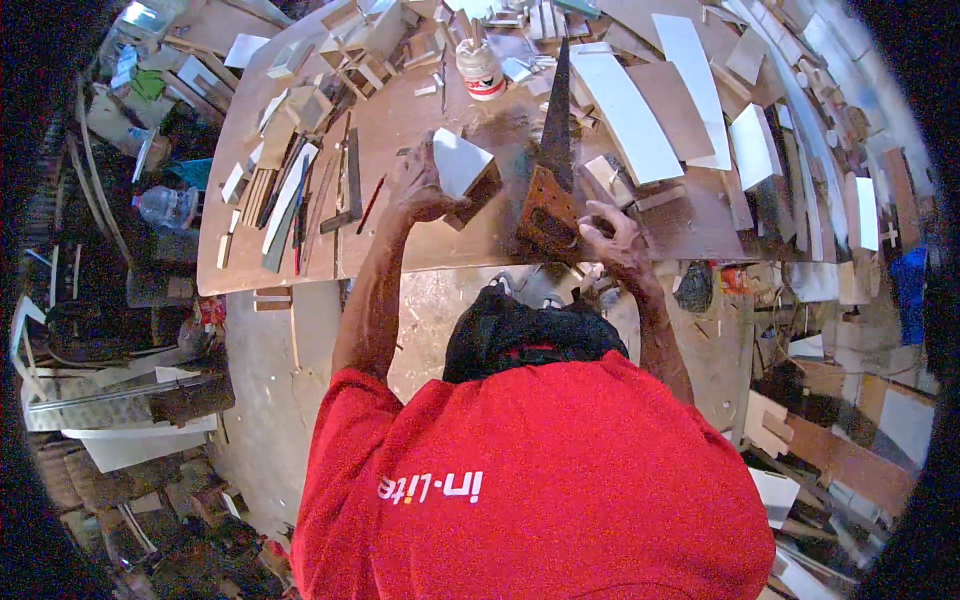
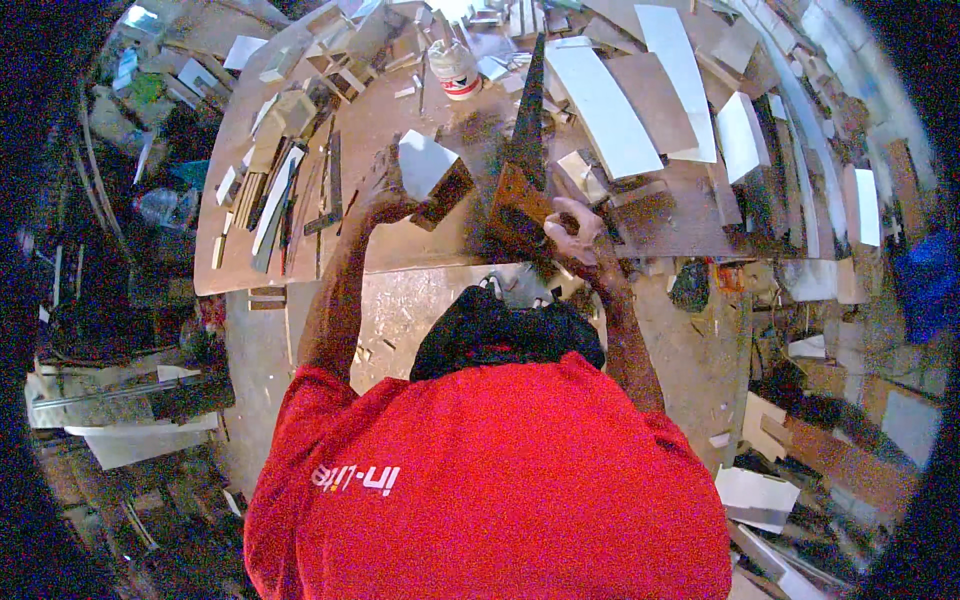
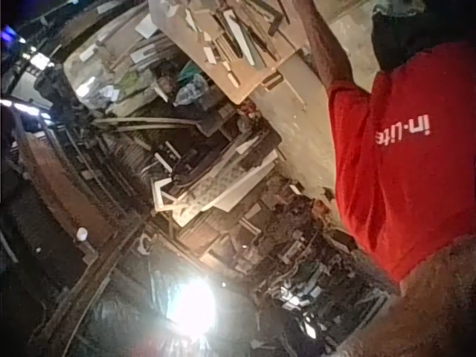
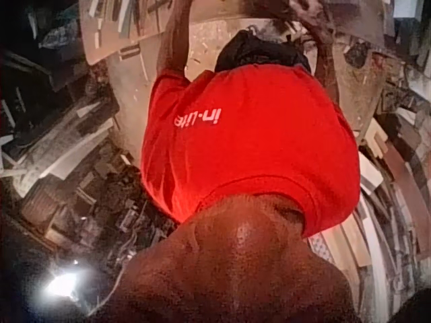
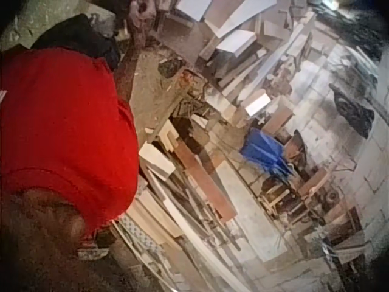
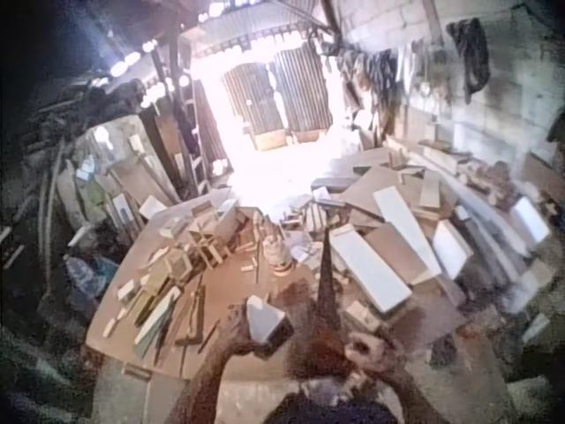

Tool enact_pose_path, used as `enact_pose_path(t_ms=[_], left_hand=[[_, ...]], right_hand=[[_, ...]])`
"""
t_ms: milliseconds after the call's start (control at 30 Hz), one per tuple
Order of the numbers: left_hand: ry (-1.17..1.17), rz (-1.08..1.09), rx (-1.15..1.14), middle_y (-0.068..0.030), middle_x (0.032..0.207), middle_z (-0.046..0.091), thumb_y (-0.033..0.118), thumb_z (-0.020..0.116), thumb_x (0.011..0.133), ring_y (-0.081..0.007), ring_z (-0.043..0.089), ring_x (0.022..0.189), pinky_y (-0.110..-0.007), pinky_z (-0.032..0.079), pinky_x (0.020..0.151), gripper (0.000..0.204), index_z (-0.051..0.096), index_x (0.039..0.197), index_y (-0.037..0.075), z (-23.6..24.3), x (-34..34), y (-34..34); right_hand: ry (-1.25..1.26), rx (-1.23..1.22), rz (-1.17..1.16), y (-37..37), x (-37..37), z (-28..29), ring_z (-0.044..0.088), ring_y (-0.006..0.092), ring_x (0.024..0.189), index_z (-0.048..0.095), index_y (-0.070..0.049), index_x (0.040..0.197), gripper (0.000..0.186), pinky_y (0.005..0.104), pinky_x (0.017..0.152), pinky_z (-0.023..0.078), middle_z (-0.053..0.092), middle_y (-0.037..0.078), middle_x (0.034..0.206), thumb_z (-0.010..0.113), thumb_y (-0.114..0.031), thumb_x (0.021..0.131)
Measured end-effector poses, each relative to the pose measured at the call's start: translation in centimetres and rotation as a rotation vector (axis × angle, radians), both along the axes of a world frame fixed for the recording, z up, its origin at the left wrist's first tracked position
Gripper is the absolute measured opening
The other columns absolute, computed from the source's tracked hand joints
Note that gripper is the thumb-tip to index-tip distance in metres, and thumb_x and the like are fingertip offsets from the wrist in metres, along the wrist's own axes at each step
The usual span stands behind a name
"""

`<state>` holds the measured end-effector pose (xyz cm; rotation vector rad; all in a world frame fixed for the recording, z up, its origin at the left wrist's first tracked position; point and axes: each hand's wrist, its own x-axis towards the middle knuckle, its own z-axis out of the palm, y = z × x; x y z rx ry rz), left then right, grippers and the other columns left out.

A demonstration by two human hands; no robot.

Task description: The person fits and rotates wooden panels to assemble a small box structure, places it on the table, and then applies glue to small wooden pieces using a wooden stick from a jar.

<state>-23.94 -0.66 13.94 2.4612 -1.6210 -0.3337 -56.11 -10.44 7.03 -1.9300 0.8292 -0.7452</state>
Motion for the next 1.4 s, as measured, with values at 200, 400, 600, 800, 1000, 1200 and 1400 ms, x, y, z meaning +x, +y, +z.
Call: enact_pose_path(t_ms=[200, 400, 600, 800, 1000, 1200, 1400], left_hand=[[0.041, -0.046, 0.059, -0.0246, 0.143, 0.031, 0.045, 0.086, 0.046, -0.0373, 0.033, 0.133, -0.041, 0.032, 0.108, 0.135, 0.007, 0.146, 0.003, 0.0, 1.4, 0.6], [0.142, -0.150, 0.008, -0.0238, 0.149, 0.020, 0.049, 0.087, 0.048, -0.0380, 0.024, 0.137, -0.041, 0.026, 0.111, 0.138, 0.002, 0.146, 0.002, -0.9, 3.0, 0.7], [-0.063, -0.123, 0.210, -0.0233, 0.144, 0.031, 0.042, 0.088, 0.042, -0.0404, 0.031, 0.133, -0.046, 0.029, 0.109, 0.133, 0.013, 0.146, 0.005, 0.8, 1.3, -1.1], [-0.026, -0.227, 0.065, -0.0234, 0.144, 0.030, 0.040, 0.089, 0.040, -0.0415, 0.024, 0.136, -0.053, 0.026, 0.109, 0.136, 0.011, 0.147, 0.008, -0.1, 2.2, -0.8], [0.138, -0.251, 0.034, -0.0251, 0.141, 0.031, 0.039, 0.088, 0.044, -0.0405, 0.031, 0.131, -0.047, 0.029, 0.109, 0.132, 0.010, 0.146, 0.006, 0.7, 1.7, -1.2], [0.100, -0.229, 0.023, -0.0258, 0.139, 0.034, 0.038, 0.087, 0.046, -0.0417, 0.033, 0.129, -0.048, 0.029, 0.109, 0.131, 0.009, 0.146, 0.004, 0.5, 1.3, -1.0], [0.027, -0.159, 0.188, -0.0267, 0.146, 0.025, 0.045, 0.088, 0.048, -0.0409, 0.027, 0.135, -0.044, 0.026, 0.112, 0.137, 0.003, 0.147, 0.003, 2.0, -0.4, -0.4]], right_hand=[[0.138, 0.114, 0.085, 0.4, -1.2, 1.7, 0.064, 0.0177, 0.084, 0.058, 0.001, 0.115, 0.042, 0.0305, 0.075, 0.052, 0.067, 0.012, 0.095, 0.065, -0.024, 0.082], [0.118, 0.203, 0.025, 1.0, -1.4, -0.6, 0.064, 0.0200, 0.087, 0.057, 0.001, 0.118, 0.044, 0.0318, 0.078, 0.052, 0.067, 0.013, 0.097, 0.065, -0.025, 0.083], [0.064, 0.240, 0.001, 1.1, -1.7, -2.6, 0.065, 0.0223, 0.084, 0.056, 0.001, 0.119, 0.045, 0.0329, 0.077, 0.052, 0.067, 0.014, 0.095, 0.065, -0.026, 0.083], [0.029, 0.288, -0.052, 1.2, -0.9, -3.0, 0.064, 0.0209, 0.082, 0.057, -0.001, 0.119, 0.044, 0.0329, 0.074, 0.052, 0.067, 0.013, 0.093, 0.065, -0.025, 0.082], [0.023, 0.401, -0.018, 0.9, 0.1, -3.1, 0.064, 0.0192, 0.081, 0.058, -0.001, 0.118, 0.044, 0.0322, 0.073, 0.052, 0.067, 0.013, 0.094, 0.065, -0.025, 0.082], [-0.030, 0.177, -0.068, 0.5, 0.4, -4.9, 0.061, 0.0152, 0.069, 0.058, 0.000, 0.117, 0.043, 0.0298, 0.064, 0.052, 0.065, 0.007, 0.082, 0.065, -0.024, 0.082], [0.035, 0.529, -0.016, 0.2, 0.0, -2.5, 0.063, 0.0159, 0.085, 0.057, 0.000, 0.120, 0.040, 0.0289, 0.078, 0.051, 0.067, 0.009, 0.095, 0.061, -0.021, 0.086]])
